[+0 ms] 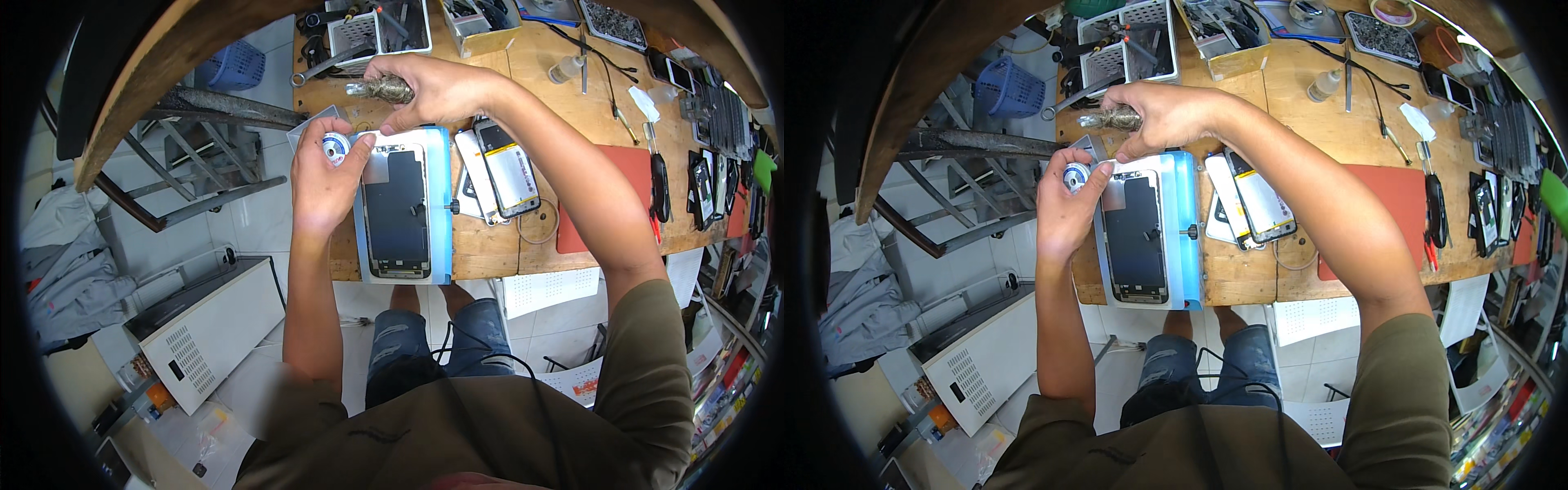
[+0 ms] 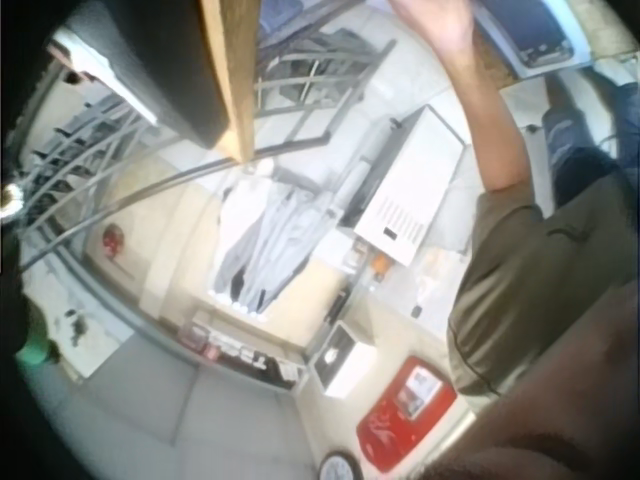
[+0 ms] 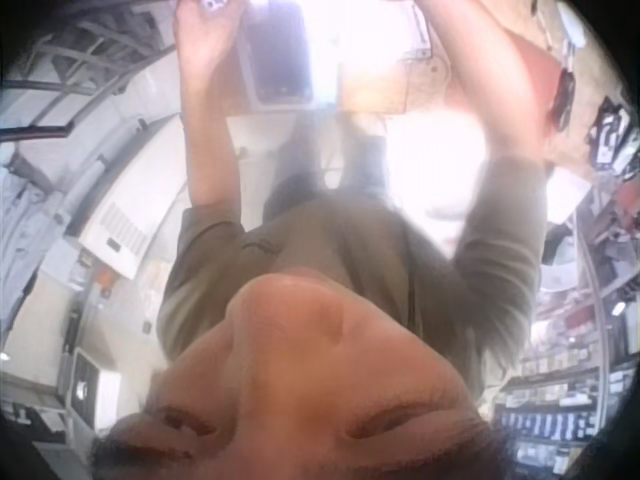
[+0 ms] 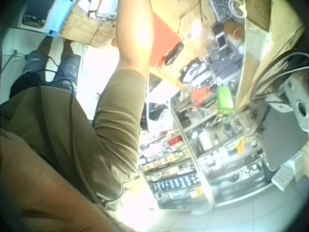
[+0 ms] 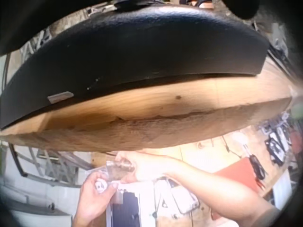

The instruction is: The person works on a disassembled mobile phone placed on a blue heating plate. They use a soldering iron to work on the device, then apply a liquid from a small bottle and wipe the surface with a cloth. The person also handles a small roll of tape and a plastic scraper tool while working on the phone.

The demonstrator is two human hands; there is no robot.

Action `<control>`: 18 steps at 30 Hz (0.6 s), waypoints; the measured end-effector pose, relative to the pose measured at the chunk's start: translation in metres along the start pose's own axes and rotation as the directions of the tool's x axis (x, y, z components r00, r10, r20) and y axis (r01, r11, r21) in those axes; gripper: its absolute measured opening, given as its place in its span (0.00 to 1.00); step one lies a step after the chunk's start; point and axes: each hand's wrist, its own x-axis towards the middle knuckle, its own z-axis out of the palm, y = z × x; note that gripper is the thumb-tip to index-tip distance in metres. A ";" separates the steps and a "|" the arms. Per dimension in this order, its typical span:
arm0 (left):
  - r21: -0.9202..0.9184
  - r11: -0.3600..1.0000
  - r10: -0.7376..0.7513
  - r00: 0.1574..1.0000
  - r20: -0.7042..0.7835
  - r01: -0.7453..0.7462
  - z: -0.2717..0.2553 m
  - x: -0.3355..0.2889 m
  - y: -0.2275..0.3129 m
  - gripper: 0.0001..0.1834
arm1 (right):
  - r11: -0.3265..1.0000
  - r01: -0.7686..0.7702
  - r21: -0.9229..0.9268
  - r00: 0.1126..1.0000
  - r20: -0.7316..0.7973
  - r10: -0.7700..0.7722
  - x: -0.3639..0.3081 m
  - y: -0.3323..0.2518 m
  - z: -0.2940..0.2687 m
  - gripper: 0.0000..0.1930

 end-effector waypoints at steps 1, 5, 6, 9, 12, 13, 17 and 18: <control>-0.013 1.000 -0.008 1.000 0.006 0.008 0.000 0.000 0.001 0.16 | 1.000 0.012 -0.016 1.000 -0.010 -0.012 -0.001 -0.001 0.000 0.33; -0.005 0.993 -0.120 0.991 0.060 0.120 -0.004 0.001 0.008 0.21 | 0.998 -0.063 -0.023 0.998 0.024 0.064 -0.005 -0.011 -0.005 0.35; -0.007 0.995 -0.102 0.993 0.062 0.102 -0.005 0.001 0.007 0.21 | 0.997 -0.066 -0.039 0.997 0.024 0.067 -0.005 -0.013 -0.005 0.35; 0.011 0.998 -0.062 0.995 0.076 0.062 -0.006 0.004 0.004 0.22 | 0.994 -0.078 -0.078 0.997 0.022 0.080 -0.007 -0.018 -0.007 0.35; 0.048 0.997 -0.064 0.993 0.102 0.060 -0.009 0.005 0.007 0.22 | 0.992 -0.098 -0.082 0.995 0.019 0.100 -0.011 -0.022 -0.009 0.35; 0.045 0.997 -0.072 0.991 0.111 0.067 -0.009 0.005 0.010 0.21 | 0.992 -0.102 -0.072 0.994 0.020 0.104 -0.012 -0.022 -0.010 0.34; 0.040 0.997 -0.072 0.987 0.141 0.067 -0.010 0.007 0.009 0.20 | 0.996 -0.060 -0.064 0.998 -0.016 0.059 -0.017 -0.018 -0.011 0.34; 0.035 0.997 -0.069 0.987 0.146 0.065 -0.010 0.007 0.010 0.19 | 0.997 -0.061 -0.057 0.998 -0.004 0.061 -0.018 -0.017 -0.012 0.33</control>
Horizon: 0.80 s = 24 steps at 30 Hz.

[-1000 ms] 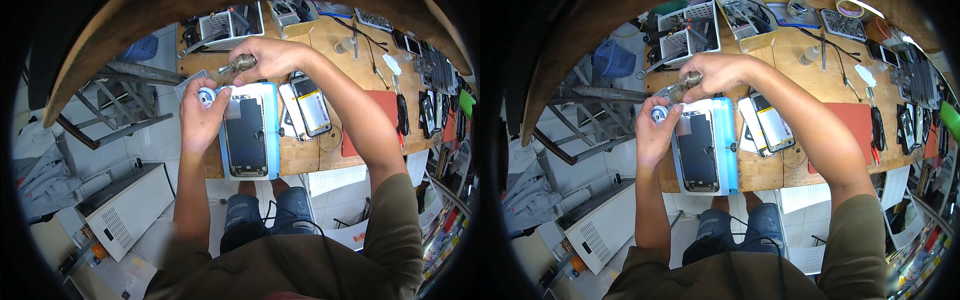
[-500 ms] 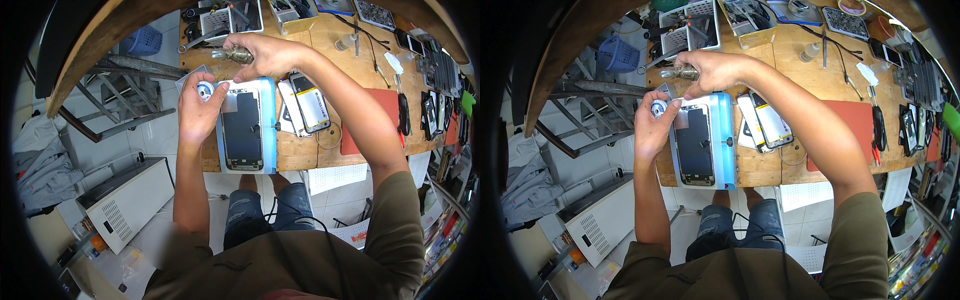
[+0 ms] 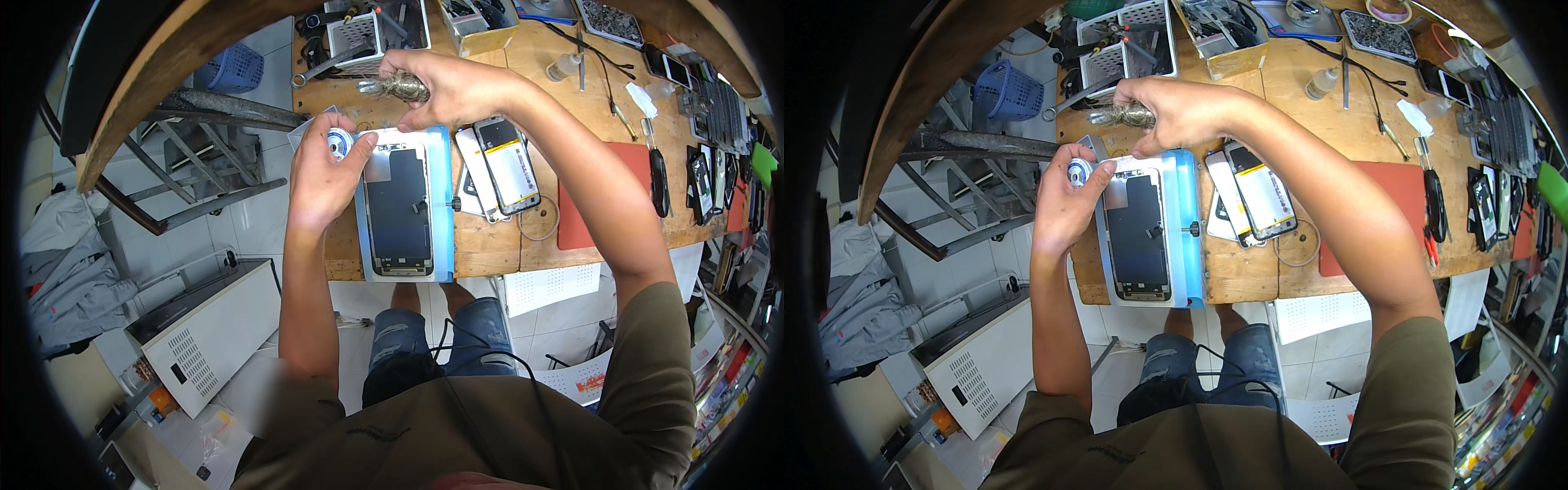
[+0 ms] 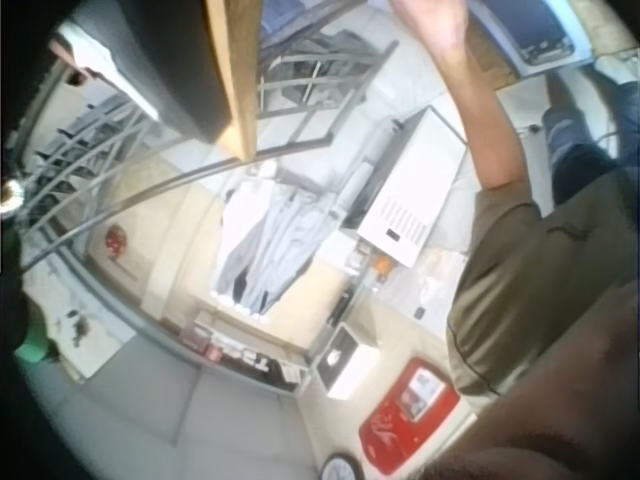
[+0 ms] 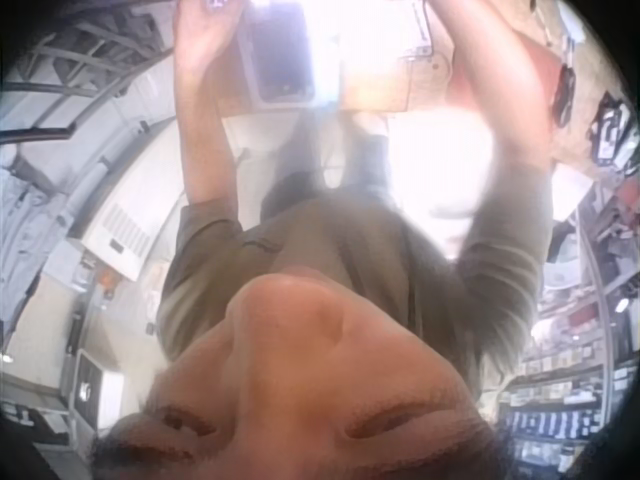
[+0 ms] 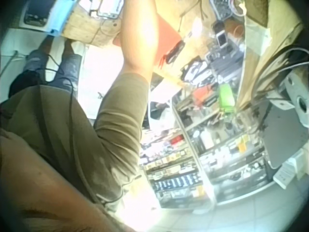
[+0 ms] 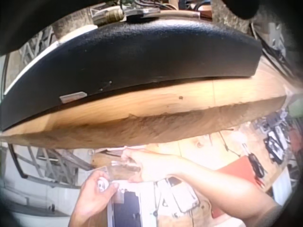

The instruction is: The person works on a disassembled mobile phone placed on a blue heating plate. They use a soldering iron to work on the device, then apply a liquid from a small bottle and wipe the surface with a cloth. The person also handles a small roll of tape and a plastic scraper tool while working on the phone.

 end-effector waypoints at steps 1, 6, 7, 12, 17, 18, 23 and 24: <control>-0.006 1.000 0.003 1.000 0.005 -0.003 0.000 0.000 0.001 0.19 | 1.000 -0.001 0.007 1.000 0.012 0.001 -0.001 0.002 -0.001 0.33; 0.033 0.998 0.057 0.998 0.007 -0.058 0.000 0.002 -0.003 0.16 | 0.997 -0.056 -0.046 0.997 0.041 0.058 -0.004 -0.009 -0.008 0.33; 0.043 0.997 0.067 0.998 0.012 -0.068 -0.001 0.002 0.000 0.15 | 0.995 -0.035 -0.098 0.999 0.027 0.038 -0.004 -0.009 -0.009 0.33; 0.045 0.997 0.054 0.998 0.027 -0.056 -0.001 0.004 -0.001 0.17 | 0.956 -0.058 -0.287 0.996 0.046 0.074 -0.007 -0.018 -0.017 0.33; -0.060 0.998 0.035 0.998 0.054 -0.031 -0.001 0.006 -0.003 0.16 | 0.915 -0.060 -0.399 0.997 0.016 0.073 0.006 -0.023 -0.017 0.33; -0.105 0.994 0.027 0.998 0.058 -0.021 -0.002 0.006 -0.003 0.16 | 0.911 -0.051 -0.410 0.999 -0.008 0.052 0.010 -0.015 -0.017 0.33; -0.320 0.947 0.038 0.999 0.033 -0.026 0.000 0.006 -0.009 0.13 | 0.993 -0.060 -0.103 0.997 -0.061 0.054 0.026 0.002 -0.003 0.22; -0.298 0.955 0.029 0.999 0.035 -0.018 0.000 0.005 -0.012 0.14 | 0.994 -0.052 -0.100 0.997 -0.062 0.046 0.032 0.000 0.001 0.21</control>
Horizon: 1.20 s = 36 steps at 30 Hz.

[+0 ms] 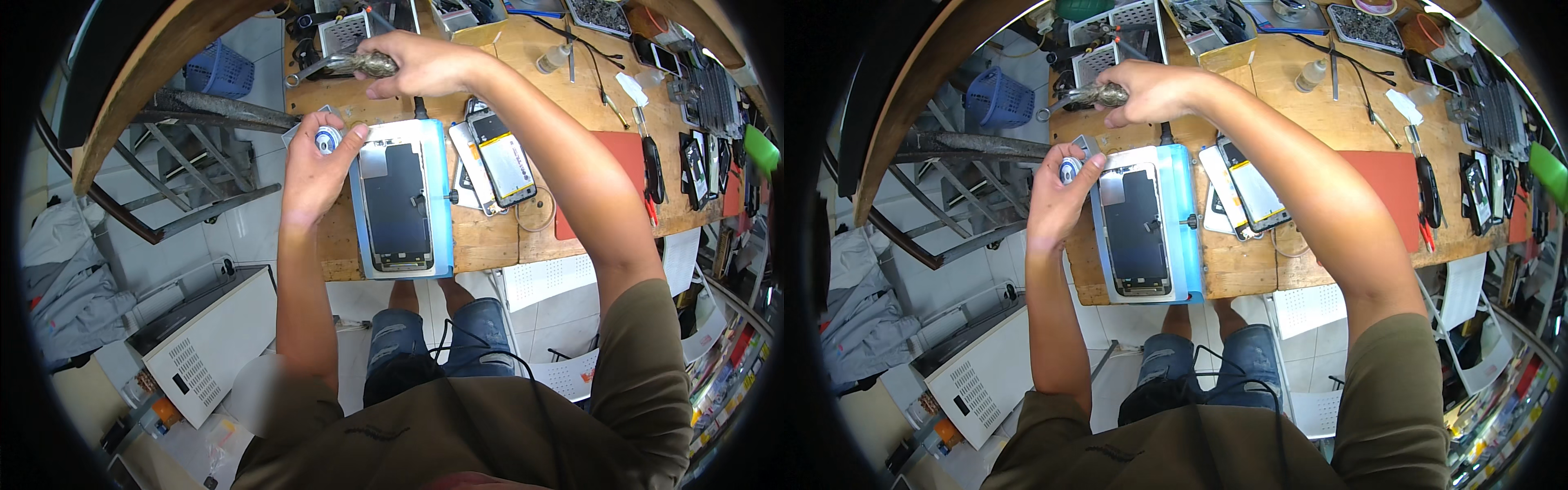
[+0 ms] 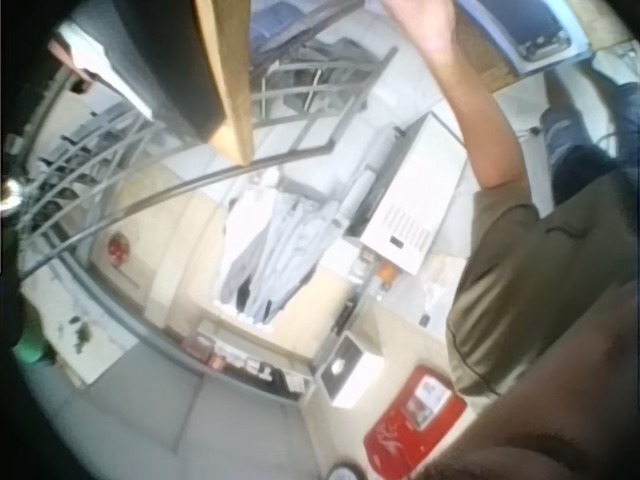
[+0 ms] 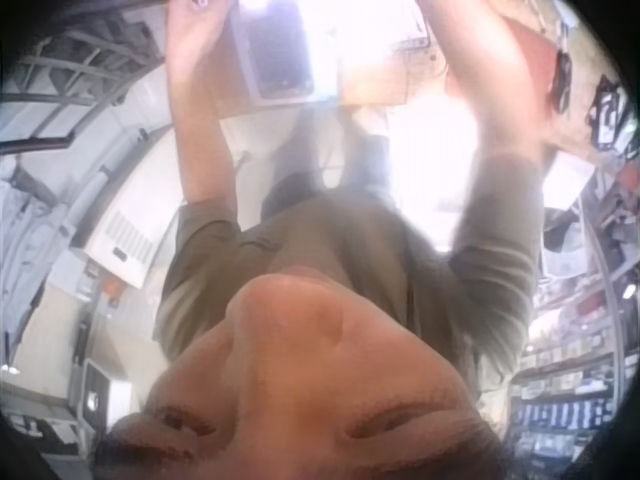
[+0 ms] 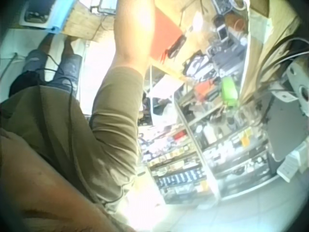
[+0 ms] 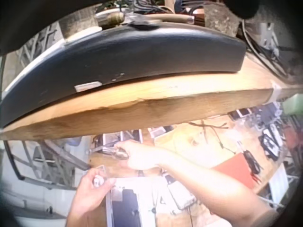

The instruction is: The person works on a disassembled mobile phone placed on a blue heating plate. They use a soldering iron to work on the device, then apply a liquid from a small bottle and wipe the surface with a cloth. The person also handles a small roll of tape and a plastic scraper tool while working on the phone.

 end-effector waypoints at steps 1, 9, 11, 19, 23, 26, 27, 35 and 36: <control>0.023 1.000 -0.009 1.000 -0.001 0.009 -0.002 -0.001 -0.003 0.15 | 1.000 0.008 0.003 1.000 -0.002 -0.008 0.006 -0.002 0.004 0.21; -0.525 0.847 -0.199 0.964 -0.174 0.080 -0.018 -0.001 -0.019 0.14 | 0.961 0.100 -0.256 0.994 -0.020 -0.108 0.057 -0.022 0.034 0.24; -0.586 0.809 -0.216 0.950 -0.225 0.045 -0.027 -0.004 -0.019 0.10 | 0.923 0.152 -0.354 0.965 -0.148 -0.216 0.065 -0.022 0.042 0.24; -0.433 0.899 -0.179 0.956 -0.231 0.064 -0.079 0.000 -0.091 0.10 | 0.968 -0.250 0.032 0.964 -0.087 0.251 0.089 -0.014 0.026 0.27; -0.232 0.970 -0.151 0.926 -0.346 0.071 -0.090 0.003 -0.101 0.14 | 0.927 -0.358 -0.112 0.924 -0.187 0.334 0.095 -0.034 0.039 0.39; -0.252 0.966 -0.132 0.949 -0.287 0.058 -0.111 0.009 -0.119 0.13 | 0.919 -0.379 -0.110 0.923 -0.119 0.367 0.094 -0.044 0.037 0.39; -0.220 0.974 -0.116 0.952 -0.285 0.053 -0.114 0.009 -0.122 0.13 | 0.919 -0.353 -0.174 0.934 -0.123 0.335 0.090 -0.045 0.036 0.38; -0.143 0.989 -0.011 0.968 -0.252 -0.026 -0.125 0.013 -0.119 0.14 | 0.670 -0.584 -0.458 0.799 -0.178 0.575 0.015 -0.047 -0.006 0.28; -0.132 0.991 -0.019 0.966 -0.257 -0.015 -0.129 0.013 -0.122 0.15 | 0.654 -0.609 -0.449 0.779 -0.183 0.599 0.008 -0.047 -0.009 0.27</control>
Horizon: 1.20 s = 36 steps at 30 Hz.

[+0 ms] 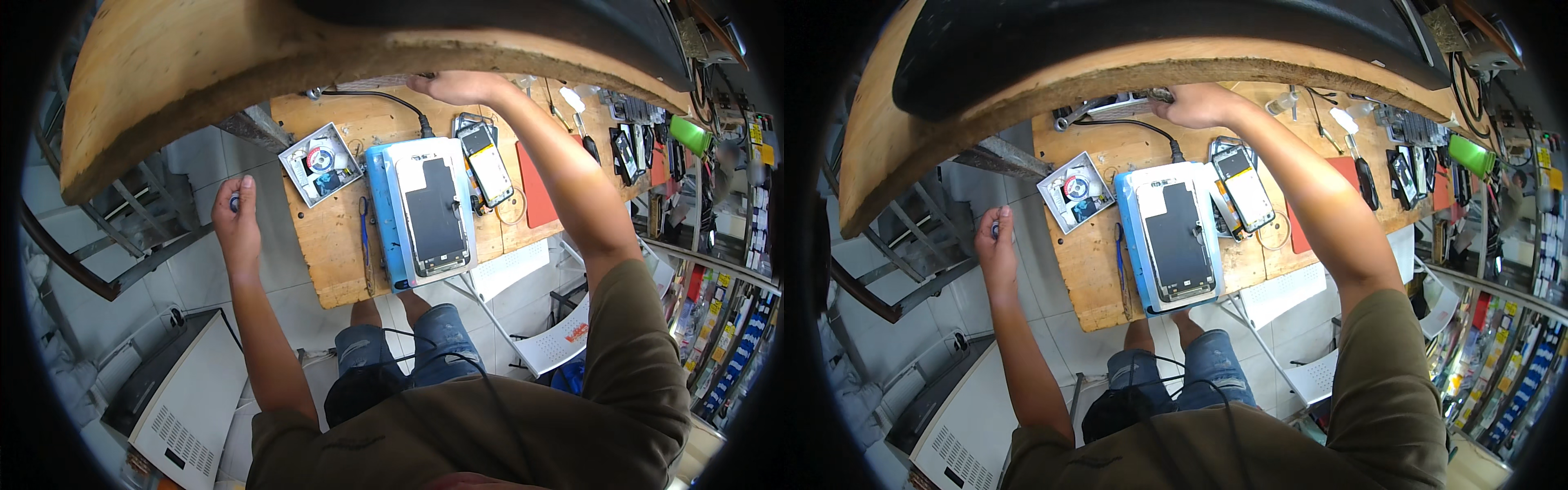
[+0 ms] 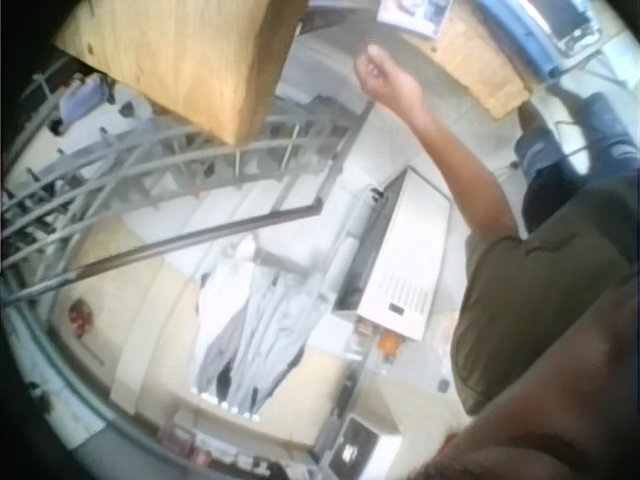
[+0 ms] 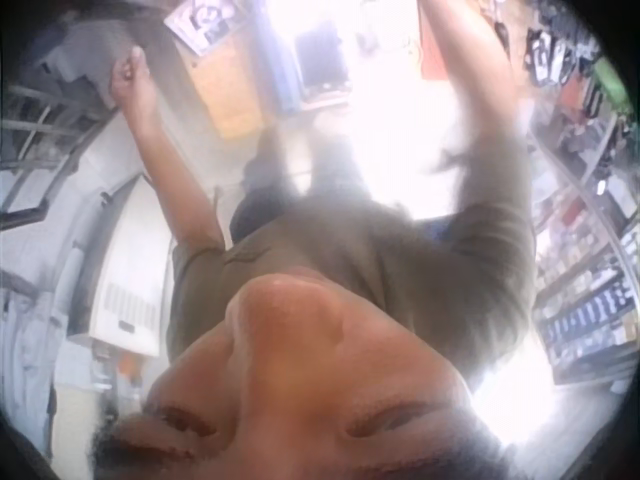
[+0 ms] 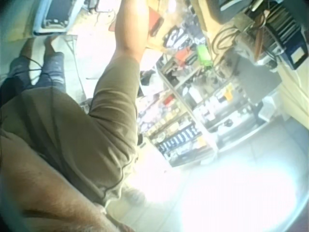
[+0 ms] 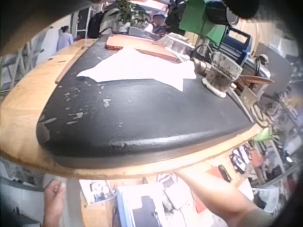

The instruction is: The person works on a disassembled mobile phone placed on a blue heating plate. They use a soldering iron to work on the device, then apply a liquid from a small bottle and wipe the surface with a cloth. The person also handles a small roll of tape and a plastic scraper tool while working on the phone.

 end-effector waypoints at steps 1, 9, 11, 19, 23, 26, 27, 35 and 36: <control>0.013 1.000 -0.007 1.000 -0.006 0.007 -0.006 0.003 -0.004 0.15 | 0.999 0.017 0.043 1.000 -0.006 -0.017 0.001 0.011 0.005 0.28; 0.000 0.999 -0.043 0.997 -0.066 0.043 -0.027 0.020 -0.030 0.15 | 0.963 0.073 0.259 0.990 0.098 -0.101 -0.001 0.005 0.007 0.28; -0.030 1.000 0.001 0.997 -0.072 -0.003 -0.030 0.028 -0.034 0.15 | 0.959 0.134 0.248 0.984 0.079 -0.158 -0.005 -0.001 0.007 0.28; 0.110 0.990 0.096 0.995 -0.034 -0.092 -0.003 0.015 0.003 0.12 | 0.962 0.057 0.268 0.996 0.053 -0.074 -0.006 0.009 0.016 0.27; 0.072 0.984 0.165 0.986 0.010 -0.166 0.019 -0.005 0.034 0.08 | 0.961 -0.009 0.276 1.000 0.000 0.009 -0.011 0.009 0.008 0.26; 0.035 0.988 0.146 0.979 0.141 -0.153 0.042 -0.021 0.053 0.06 | 0.976 0.081 0.201 0.960 -0.280 -0.022 -0.021 0.027 0.022 0.21; 0.038 0.989 0.132 0.968 0.213 -0.143 0.046 -0.026 0.057 0.07 | 0.980 0.091 0.177 0.944 -0.328 -0.029 -0.023 0.028 0.021 0.20; 0.007 0.987 0.140 0.895 0.423 -0.158 0.086 -0.044 0.076 0.11 | 0.846 0.141 0.514 0.898 -0.426 0.109 -0.032 0.031 0.018 0.16; -0.015 0.989 0.143 0.906 0.398 -0.150 0.088 -0.043 0.075 0.11 | 0.843 0.120 0.524 0.905 -0.407 0.124 -0.033 0.029 0.014 0.15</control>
